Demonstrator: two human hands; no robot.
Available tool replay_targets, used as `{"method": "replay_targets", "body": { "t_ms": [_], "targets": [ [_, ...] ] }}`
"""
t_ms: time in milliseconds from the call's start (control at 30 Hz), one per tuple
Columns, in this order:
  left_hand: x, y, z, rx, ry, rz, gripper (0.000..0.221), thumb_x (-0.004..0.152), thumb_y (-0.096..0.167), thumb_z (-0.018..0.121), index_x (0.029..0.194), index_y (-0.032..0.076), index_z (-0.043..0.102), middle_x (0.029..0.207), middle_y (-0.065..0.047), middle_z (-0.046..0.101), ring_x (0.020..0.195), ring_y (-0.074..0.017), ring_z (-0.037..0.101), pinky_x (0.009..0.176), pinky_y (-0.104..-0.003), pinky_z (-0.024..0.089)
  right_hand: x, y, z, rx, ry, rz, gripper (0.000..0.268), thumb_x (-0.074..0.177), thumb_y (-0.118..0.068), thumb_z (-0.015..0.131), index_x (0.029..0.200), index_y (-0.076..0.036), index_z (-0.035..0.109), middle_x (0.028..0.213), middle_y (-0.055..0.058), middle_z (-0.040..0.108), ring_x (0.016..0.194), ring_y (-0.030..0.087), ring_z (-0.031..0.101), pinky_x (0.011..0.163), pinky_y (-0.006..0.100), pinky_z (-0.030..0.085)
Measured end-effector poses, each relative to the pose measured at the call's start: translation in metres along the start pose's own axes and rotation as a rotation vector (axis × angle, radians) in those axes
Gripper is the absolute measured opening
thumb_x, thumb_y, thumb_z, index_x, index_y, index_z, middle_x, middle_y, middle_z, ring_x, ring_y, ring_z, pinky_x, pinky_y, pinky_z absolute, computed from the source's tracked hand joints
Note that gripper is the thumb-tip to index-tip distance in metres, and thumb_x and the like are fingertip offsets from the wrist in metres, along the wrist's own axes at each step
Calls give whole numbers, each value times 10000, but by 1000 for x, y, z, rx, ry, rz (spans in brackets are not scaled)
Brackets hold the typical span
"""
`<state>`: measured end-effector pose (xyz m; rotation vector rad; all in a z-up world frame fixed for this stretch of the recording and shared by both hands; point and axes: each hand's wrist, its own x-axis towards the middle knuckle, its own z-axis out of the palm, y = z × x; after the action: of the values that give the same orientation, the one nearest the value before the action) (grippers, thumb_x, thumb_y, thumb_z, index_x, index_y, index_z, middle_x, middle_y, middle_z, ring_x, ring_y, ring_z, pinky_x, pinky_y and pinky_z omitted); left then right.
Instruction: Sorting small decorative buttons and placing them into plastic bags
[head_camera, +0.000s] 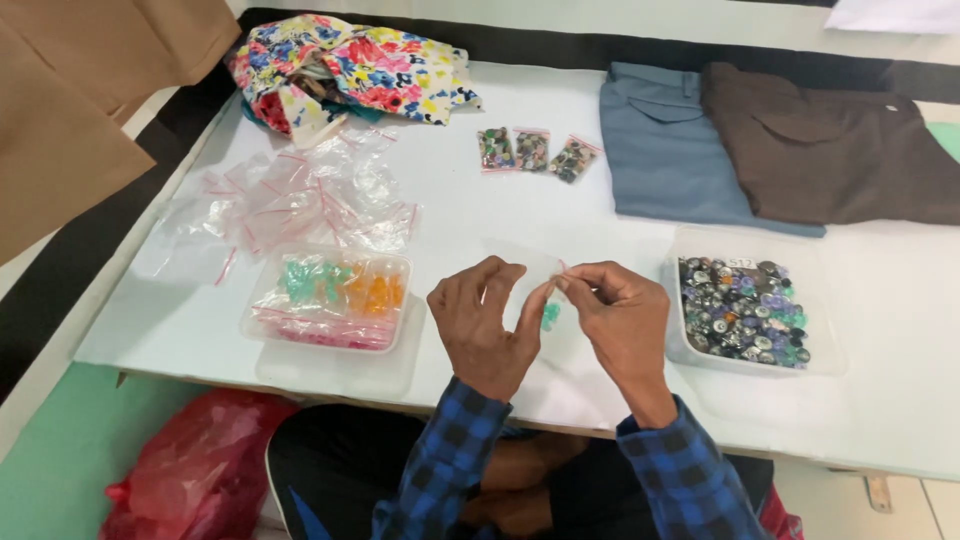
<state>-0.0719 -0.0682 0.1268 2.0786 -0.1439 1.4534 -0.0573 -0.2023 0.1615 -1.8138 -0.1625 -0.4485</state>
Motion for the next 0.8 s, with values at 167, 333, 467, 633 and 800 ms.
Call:
{"method": "replay_targets", "body": {
  "t_ms": [167,333,467,633,800],
  "targets": [
    [3,7,17,-313,-134,-295,239,751,282,912,893,185,746,804,22,717,746,-175,669,789,-322,461,-7,13,3,22,-10,29,153,829,53,743,859,-80,814,609,81,713,504,74,569,514,237,506],
    [11,0,6,-635,-381,-699,184,714,142,922,854,141,802,735,-11,767,724,-106,716,753,-248,553,-7,5,-10,143,-163,139,117,844,18,745,907,-51,816,746,130,783,632,146,718,642,287,615],
    [14,-6,-3,-615,-417,-559,146,817,104,845,939,129,769,750,-31,776,746,-169,758,866,-313,524,-14,-6,-8,167,-181,132,135,914,-30,692,1032,-10,755,817,131,784,696,139,720,706,292,637],
    [25,-3,-12,-326,-455,-204,218,889,75,746,1036,139,598,789,0,735,810,-199,774,1068,-458,396,-20,-12,-14,-173,-105,-170,80,987,-41,605,1041,-77,652,797,100,765,679,175,778,698,335,633],
    [48,-5,-23,-269,-718,-127,220,867,-2,706,924,126,536,760,-36,711,818,-264,765,1131,-598,274,-13,-17,-26,-658,-336,-837,246,918,15,557,1111,-79,677,1025,96,674,937,242,727,802,326,607]
  ]
}}
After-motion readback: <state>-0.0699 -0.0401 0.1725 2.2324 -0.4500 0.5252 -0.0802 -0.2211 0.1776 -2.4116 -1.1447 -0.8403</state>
